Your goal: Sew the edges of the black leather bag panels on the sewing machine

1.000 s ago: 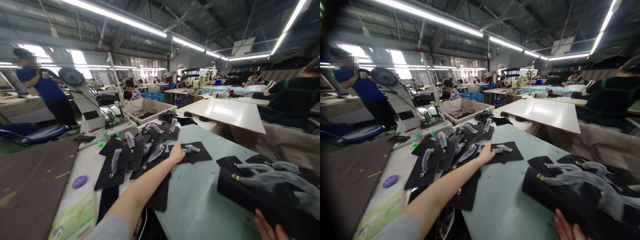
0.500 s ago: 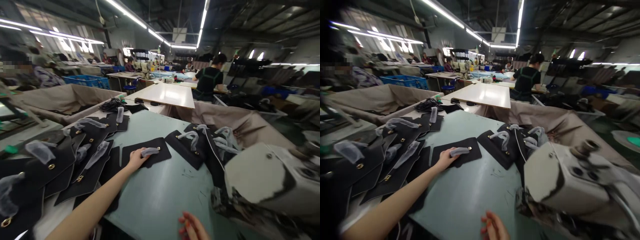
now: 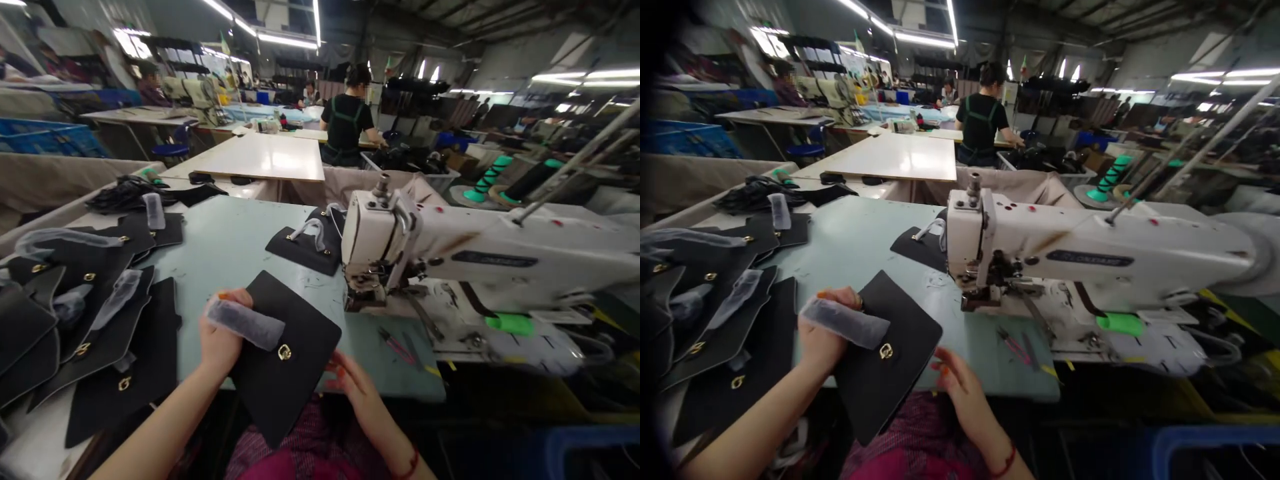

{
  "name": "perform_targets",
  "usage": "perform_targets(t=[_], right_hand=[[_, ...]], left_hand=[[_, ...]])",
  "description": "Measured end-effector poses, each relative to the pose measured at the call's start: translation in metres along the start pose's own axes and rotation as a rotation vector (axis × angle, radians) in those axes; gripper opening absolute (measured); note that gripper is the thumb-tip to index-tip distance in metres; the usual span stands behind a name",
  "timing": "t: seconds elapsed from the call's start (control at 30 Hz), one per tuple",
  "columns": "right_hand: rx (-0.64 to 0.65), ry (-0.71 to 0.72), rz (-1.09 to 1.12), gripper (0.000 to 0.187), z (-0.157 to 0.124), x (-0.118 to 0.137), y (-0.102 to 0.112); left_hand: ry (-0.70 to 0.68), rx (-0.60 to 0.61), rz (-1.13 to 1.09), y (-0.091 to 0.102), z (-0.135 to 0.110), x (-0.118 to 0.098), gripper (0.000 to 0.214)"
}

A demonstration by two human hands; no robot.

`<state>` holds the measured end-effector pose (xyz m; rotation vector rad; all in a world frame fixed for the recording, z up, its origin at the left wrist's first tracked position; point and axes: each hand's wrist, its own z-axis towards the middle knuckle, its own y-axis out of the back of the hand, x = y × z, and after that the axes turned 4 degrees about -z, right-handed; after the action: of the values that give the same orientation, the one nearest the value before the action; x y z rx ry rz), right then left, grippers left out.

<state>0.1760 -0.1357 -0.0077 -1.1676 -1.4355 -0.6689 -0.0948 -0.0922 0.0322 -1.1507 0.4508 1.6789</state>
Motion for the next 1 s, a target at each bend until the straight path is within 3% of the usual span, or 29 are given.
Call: perform_targets(t=[0.07,0.17,0.33,0.47,0.57,0.63,0.7,0.77,0.87,0.93,1.0], right_hand=[[0.070,0.016,0.163,0.065,-0.010,0.009,-0.007],[0.053,0.050,0.314,0.075,-0.022,0.028,-0.011],[0.010,0.083,-0.053,0.040,-0.038,0.050,-0.012],[-0.122,0.077,-0.071,0.039,-0.035,0.047,-0.013],[-0.279,0.130,-0.067,0.036,-0.025,0.045,-0.009],[-0.391,0.215,-0.177,0.032,-0.019,0.047,-0.005],[-0.432,0.301,-0.290,0.027,-0.016,0.051,-0.006],[-0.374,0.363,-0.354,0.025,-0.017,0.052,-0.014],[-0.186,0.394,-0.362,0.025,-0.023,0.047,-0.041],[-0.099,0.356,-0.293,0.027,-0.027,0.041,-0.062],[-0.117,0.275,-0.131,0.029,-0.032,0.034,-0.078]], left_hand=[[-0.036,0.102,-0.082,-0.013,-0.009,-0.012,0.028],[-0.124,0.240,-0.132,-0.022,-0.022,-0.030,0.027],[-0.191,0.252,-0.159,-0.029,-0.033,-0.048,0.030],[-0.207,0.259,-0.151,-0.024,-0.039,-0.047,0.025],[-0.014,0.304,0.163,-0.003,-0.063,-0.036,0.008],[0.192,0.326,0.381,0.016,-0.096,-0.027,0.030],[0.415,0.220,0.378,0.030,-0.138,-0.020,0.060],[0.691,0.128,0.171,0.032,-0.177,-0.019,0.062],[1.037,0.069,-0.219,0.008,-0.202,-0.026,0.052],[1.157,0.052,-0.480,-0.019,-0.191,-0.031,0.055],[1.237,-0.018,-0.662,-0.044,-0.168,-0.035,0.064]])
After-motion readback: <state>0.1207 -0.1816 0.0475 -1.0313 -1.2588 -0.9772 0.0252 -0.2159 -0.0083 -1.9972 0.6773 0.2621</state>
